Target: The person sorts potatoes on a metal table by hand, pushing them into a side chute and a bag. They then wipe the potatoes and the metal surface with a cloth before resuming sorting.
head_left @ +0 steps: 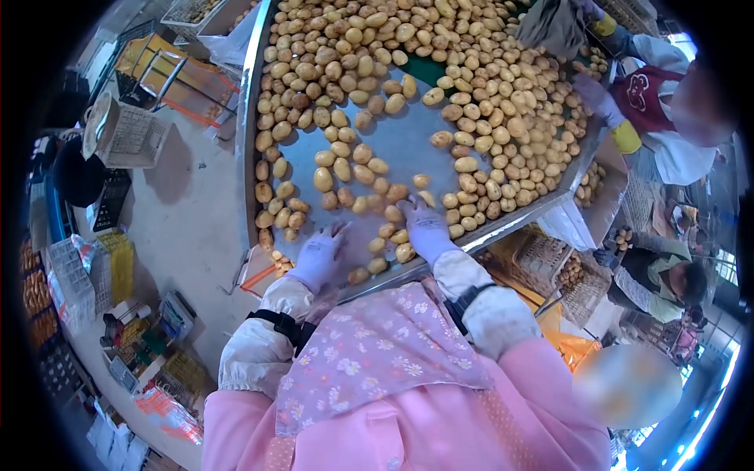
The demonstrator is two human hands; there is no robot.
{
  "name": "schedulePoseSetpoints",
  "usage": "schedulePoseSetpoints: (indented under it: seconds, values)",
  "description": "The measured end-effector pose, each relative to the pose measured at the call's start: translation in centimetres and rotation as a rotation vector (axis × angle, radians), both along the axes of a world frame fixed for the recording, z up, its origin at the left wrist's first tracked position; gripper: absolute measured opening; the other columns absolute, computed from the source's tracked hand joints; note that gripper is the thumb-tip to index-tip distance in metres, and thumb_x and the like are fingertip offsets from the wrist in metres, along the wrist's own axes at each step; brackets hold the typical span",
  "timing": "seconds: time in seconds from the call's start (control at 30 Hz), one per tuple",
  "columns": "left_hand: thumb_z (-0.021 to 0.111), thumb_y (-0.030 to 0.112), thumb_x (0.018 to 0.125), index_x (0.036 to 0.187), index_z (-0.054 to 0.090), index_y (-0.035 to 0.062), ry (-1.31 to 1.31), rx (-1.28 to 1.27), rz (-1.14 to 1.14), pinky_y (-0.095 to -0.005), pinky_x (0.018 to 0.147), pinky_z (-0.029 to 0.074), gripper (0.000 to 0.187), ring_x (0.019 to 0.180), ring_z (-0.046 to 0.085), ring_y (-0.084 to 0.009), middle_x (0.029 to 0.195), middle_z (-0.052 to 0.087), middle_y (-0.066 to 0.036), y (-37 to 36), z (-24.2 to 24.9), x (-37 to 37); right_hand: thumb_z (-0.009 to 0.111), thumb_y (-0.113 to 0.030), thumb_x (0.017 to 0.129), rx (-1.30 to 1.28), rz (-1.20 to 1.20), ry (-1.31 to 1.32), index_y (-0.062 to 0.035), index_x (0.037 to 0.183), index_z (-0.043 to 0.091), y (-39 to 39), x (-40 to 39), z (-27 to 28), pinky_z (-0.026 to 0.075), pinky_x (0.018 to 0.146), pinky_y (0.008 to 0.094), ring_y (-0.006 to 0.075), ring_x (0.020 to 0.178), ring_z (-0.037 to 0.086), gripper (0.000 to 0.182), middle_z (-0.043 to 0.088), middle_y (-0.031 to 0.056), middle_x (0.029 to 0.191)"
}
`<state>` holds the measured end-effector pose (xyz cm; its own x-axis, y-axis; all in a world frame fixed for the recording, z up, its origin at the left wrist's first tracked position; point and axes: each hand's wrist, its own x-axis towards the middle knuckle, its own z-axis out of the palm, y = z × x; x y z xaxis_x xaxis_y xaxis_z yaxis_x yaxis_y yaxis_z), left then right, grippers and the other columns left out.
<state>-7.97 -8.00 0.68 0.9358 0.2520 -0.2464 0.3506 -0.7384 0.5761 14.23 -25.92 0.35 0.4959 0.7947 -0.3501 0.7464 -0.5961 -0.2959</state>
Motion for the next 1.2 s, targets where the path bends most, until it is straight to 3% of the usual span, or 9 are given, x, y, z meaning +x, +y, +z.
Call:
schedulePoseSetpoints:
  seconds: [0.13, 0.33, 0.6, 0.63, 0.7, 0.77, 1.03, 1.13, 1.2]
  values:
    - [0.061, 0.011, 0.089, 0.139, 0.059, 0.0116, -0.004, 0.013, 0.048, -0.0474, 0.101, 0.049, 0.05, 0.119, 0.059, -0.0423, 0.139, 0.058, -0.019, 1.3, 2.1, -2.0, 0.061, -0.019, 0.095, 0.35, -0.09, 0.247, -0.0108, 0.13, 0.06, -1.3, -0.3, -0.8, 0.054, 0.092, 0.0431, 0.0394, 0.102, 0.067, 0.036, 0.062, 0.0194, 0.124]
    - [0.063, 0.011, 0.09, 0.132, 0.064, 0.0072, -0.142, -0.662, 0.727, -0.0461, 0.099, 0.05, 0.042, 0.119, 0.06, -0.0407, 0.133, 0.062, -0.022, 1.2, 2.7, -3.7, 0.063, -0.024, 0.103, 0.169, -0.704, 1.395, -0.0129, 0.134, 0.057, -9.4, 3.9, 10.7, 0.036, 0.053, 0.0206, 0.006, 0.059, 0.044, 0.034, 0.063, -0.0012, 0.092]
    - [0.065, 0.017, 0.088, 0.13, 0.064, 0.0109, -0.103, 0.483, 0.412, -0.0486, 0.107, 0.046, 0.042, 0.127, 0.055, -0.0426, 0.144, 0.055, -0.02, 7.0, -1.3, 1.3, 0.056, -0.028, 0.107, 0.822, -0.92, 0.628, -0.007, 0.128, 0.056, -8.9, 10.2, 6.6, 0.039, 0.053, 0.0212, 0.0075, 0.061, 0.048, 0.03, 0.055, -0.0021, 0.081]
    - [0.065, 0.017, 0.088, 0.13, 0.064, 0.0109, -0.118, 0.477, 0.401, -0.0486, 0.107, 0.046, 0.042, 0.127, 0.055, -0.0426, 0.144, 0.055, -0.02, 7.4, -1.0, 1.2, 0.062, -0.028, 0.103, 0.763, -0.84, 0.746, -0.0102, 0.124, 0.061, -12.9, 10.8, 2.7, 0.048, 0.059, 0.0284, 0.0138, 0.069, 0.058, 0.027, 0.062, 0.0017, 0.087]
    - [0.069, 0.022, 0.086, 0.129, 0.065, 0.0131, 0.025, 0.368, 0.356, -0.0489, 0.112, 0.042, 0.044, 0.131, 0.052, -0.043, 0.149, 0.05, -0.02, 7.4, -0.4, 1.4, 0.067, -0.028, 0.097, 0.348, -0.449, -0.18, -0.0132, 0.122, 0.065, -14.5, 6.5, 4.2, 0.056, 0.075, 0.0383, 0.0268, 0.086, 0.068, 0.029, 0.069, 0.0093, 0.103]
    - [0.069, 0.026, 0.087, 0.129, 0.066, 0.0153, 0.035, 0.37, 0.318, -0.0476, 0.111, 0.044, 0.044, 0.133, 0.051, -0.0426, 0.154, 0.046, -0.02, 8.0, -1.5, 0.6, 0.07, -0.033, 0.094, 0.229, -0.407, -0.064, -0.0145, 0.125, 0.065, -17.5, 4.5, 7.0, 0.055, 0.089, 0.0437, 0.0374, 0.104, 0.067, 0.036, 0.068, 0.0151, 0.116]
    - [0.062, 0.034, 0.094, 0.136, 0.063, 0.019, 0.206, 0.281, 0.337, -0.0494, 0.103, 0.05, 0.044, 0.125, 0.059, -0.0451, 0.152, 0.047, -0.025, 10.4, -2.1, 1.1, 0.055, -0.027, 0.101, 0.207, -0.64, -0.617, -0.0106, 0.128, 0.061, -27.1, 7.3, 12.1, 0.052, 0.092, 0.0416, 0.0314, 0.109, 0.063, 0.033, 0.065, 0.0136, 0.117]
    - [0.071, 0.036, 0.085, 0.142, 0.059, 0.0217, 0.129, 0.38, 0.306, -0.0522, 0.109, 0.046, 0.06, 0.134, 0.051, -0.0478, 0.155, 0.04, -0.029, 9.8, -5.2, -1.0, 0.05, -0.021, 0.103, 0.709, -1.553, -0.079, -0.0055, 0.129, 0.06, -41.7, 13.4, 10.6, 0.05, 0.09, 0.0305, 0.02, 0.102, 0.062, 0.032, 0.065, 0.0081, 0.119]
    - [0.071, 0.036, 0.082, 0.149, 0.05, 0.0195, 0.092, 0.376, 0.332, -0.0613, 0.119, 0.028, 0.072, 0.143, 0.034, -0.0538, 0.155, 0.038, -0.031, 7.5, -5.5, -1.5, 0.05, -0.026, 0.105, 0.634, -1.379, -0.667, -0.009, 0.143, 0.051, -45.6, 15.2, 9.6, 0.05, 0.098, 0.0326, 0.0203, 0.113, 0.061, 0.042, 0.063, 0.0115, 0.126]
